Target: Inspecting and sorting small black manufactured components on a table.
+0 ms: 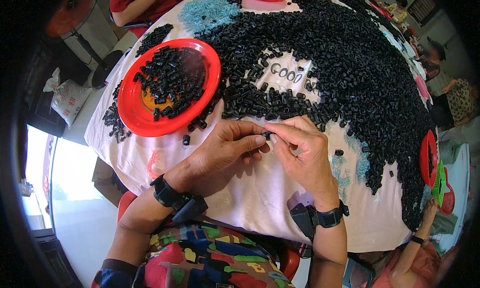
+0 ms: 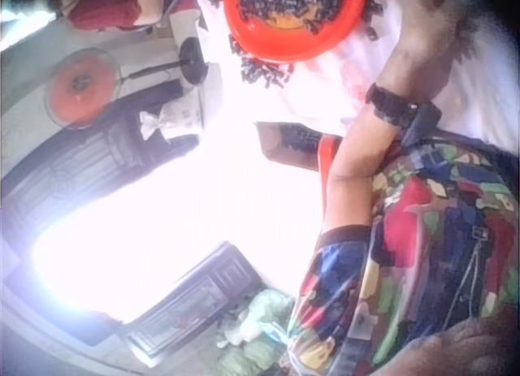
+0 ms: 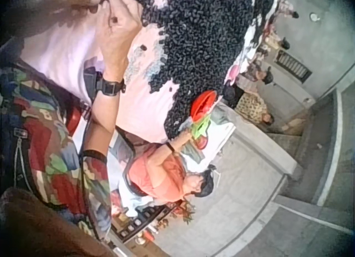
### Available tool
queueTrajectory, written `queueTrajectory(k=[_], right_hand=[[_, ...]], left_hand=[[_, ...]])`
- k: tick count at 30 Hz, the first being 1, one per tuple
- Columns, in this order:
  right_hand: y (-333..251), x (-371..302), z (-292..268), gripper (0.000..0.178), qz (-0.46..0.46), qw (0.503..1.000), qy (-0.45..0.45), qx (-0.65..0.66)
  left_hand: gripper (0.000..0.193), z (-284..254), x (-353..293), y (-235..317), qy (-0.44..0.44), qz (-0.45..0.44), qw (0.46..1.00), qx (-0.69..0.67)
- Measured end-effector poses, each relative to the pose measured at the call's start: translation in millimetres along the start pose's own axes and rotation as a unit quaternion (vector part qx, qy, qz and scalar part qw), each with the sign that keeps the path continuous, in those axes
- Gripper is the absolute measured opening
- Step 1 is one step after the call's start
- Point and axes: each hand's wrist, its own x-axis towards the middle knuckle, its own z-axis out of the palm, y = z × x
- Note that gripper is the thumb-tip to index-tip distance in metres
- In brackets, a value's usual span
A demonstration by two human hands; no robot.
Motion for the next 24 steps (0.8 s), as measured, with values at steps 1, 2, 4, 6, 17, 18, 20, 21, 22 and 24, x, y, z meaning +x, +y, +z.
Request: queueTrajectory(k=[1,2,4,6,17,18,20,21,22,24], right_hand=[[2.3,0.4,0.4,0.030,-0.008,1.000,0.003,-0.001],[3.6,0.3,0.4,0.030,-0.015,1.000,0.006,-0.001],[1.0,0.2,0.4,0.029,-0.016,1.000,0.013,-0.001],[0.7,0.2,0.9,0.029,-0.017,1.000,0.019,0.000],[15.5,-4.2,3.0,0.022,0.074,0.988,0.028,0.130],[14.9,-4.1,2.7,0.022,0.074,0.988,0.028,0.131],[12.2,-3.8,0.9,0.022,0.044,0.996,0.017,0.072],[10.2,-3.3,0.8,0.022,0.044,0.996,0.017,0.072],[7.5,-2.5,1.6,0.023,0.031,0.998,0.022,0.053],[5.8,-2.1,2.8,0.023,0.018,0.999,0.027,0.034]], left_hand=[[0.021,0.1,0.6,-0.2,0.011,0.006,1.000,0.009],[0.019,0.5,1.2,-0.4,0.021,0.012,1.000,0.018],[0.019,2.6,2.5,-3.3,0.025,0.029,0.999,0.006],[0.019,2.8,2.6,-3.9,0.031,0.047,0.998,-0.005],[0.017,-3.2,7.1,-5.8,0.008,0.038,0.998,0.040],[0.017,-3.3,7.1,-5.8,0.008,0.039,0.998,0.041],[0.017,-4.0,7.8,-6.3,0.017,0.040,0.998,0.045],[0.017,-4.4,8.5,-7.2,0.017,0.039,0.998,0.045],[0.018,-4.9,9.4,-8.6,0.016,0.042,0.998,0.051],[0.018,-5.1,10.1,-10.3,0.014,0.045,0.997,0.057]])
